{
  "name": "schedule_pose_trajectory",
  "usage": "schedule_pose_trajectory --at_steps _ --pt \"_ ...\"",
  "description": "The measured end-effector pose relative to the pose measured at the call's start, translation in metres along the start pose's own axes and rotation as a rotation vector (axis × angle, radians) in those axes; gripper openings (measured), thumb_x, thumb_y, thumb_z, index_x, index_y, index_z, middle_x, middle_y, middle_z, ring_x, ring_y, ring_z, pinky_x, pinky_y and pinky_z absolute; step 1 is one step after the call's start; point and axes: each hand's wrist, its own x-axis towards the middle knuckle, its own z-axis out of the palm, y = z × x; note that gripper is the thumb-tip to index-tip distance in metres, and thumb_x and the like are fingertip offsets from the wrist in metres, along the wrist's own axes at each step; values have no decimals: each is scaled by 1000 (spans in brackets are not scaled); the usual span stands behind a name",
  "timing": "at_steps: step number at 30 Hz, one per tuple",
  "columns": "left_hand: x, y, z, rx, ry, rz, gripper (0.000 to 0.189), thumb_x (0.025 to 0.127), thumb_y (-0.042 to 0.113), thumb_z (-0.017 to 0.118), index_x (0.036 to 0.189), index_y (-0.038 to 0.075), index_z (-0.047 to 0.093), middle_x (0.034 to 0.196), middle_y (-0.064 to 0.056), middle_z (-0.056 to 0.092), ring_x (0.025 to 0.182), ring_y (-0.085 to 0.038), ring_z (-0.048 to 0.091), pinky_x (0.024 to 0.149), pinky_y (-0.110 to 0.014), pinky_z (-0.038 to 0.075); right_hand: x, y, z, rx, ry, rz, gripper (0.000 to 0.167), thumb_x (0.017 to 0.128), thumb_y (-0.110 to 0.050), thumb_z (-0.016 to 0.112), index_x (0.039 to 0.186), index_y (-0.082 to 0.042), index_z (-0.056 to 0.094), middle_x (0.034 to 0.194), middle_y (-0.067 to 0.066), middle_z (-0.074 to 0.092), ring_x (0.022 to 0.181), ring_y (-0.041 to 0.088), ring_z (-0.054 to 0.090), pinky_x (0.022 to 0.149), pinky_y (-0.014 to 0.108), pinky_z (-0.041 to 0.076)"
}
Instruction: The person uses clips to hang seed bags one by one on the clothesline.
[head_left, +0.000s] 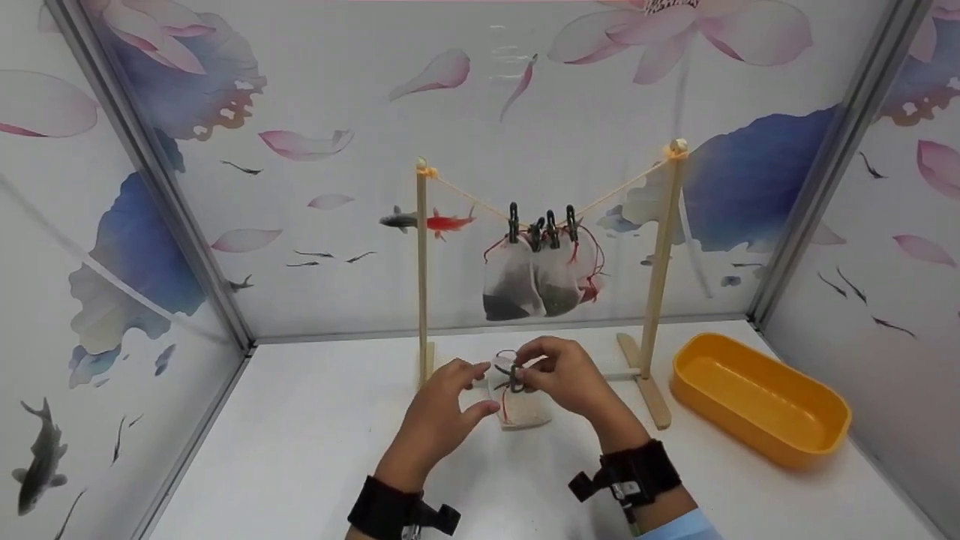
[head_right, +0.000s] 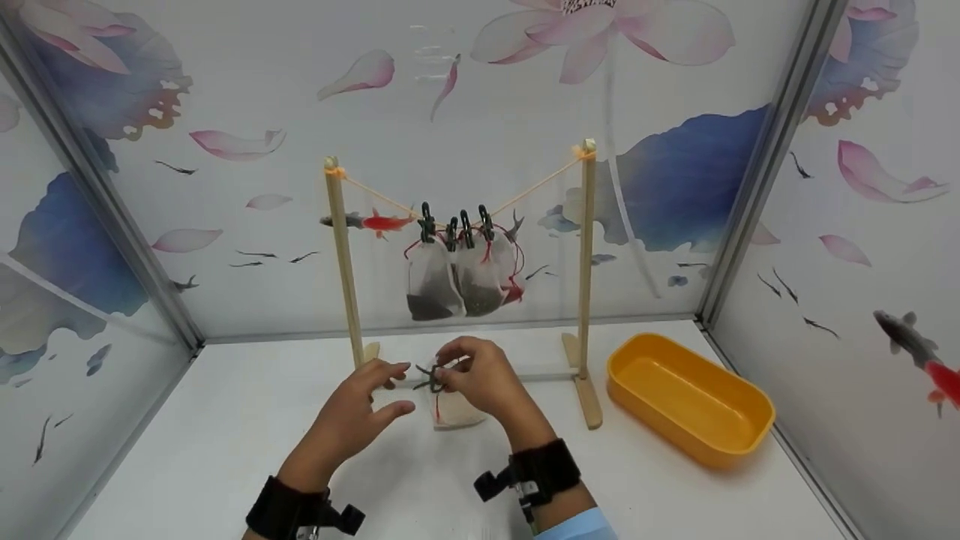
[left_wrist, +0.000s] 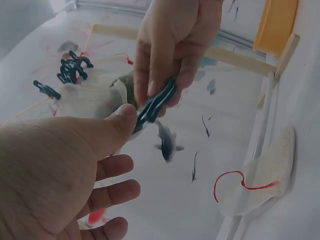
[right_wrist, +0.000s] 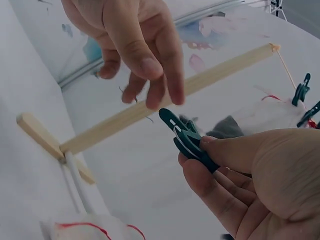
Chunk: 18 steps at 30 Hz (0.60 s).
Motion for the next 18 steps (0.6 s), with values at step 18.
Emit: schedule_pose_trajectory --at_steps 18 --pt "-5 -8 -6 256 31 43 33 101 31 89 127 13 82 113 -1 77 99 -16 75 83 -33 64 14 46 32 -80 37 71 30 112 -22 75 134 -2 74 139 25 76 135 43 73 114 60 61"
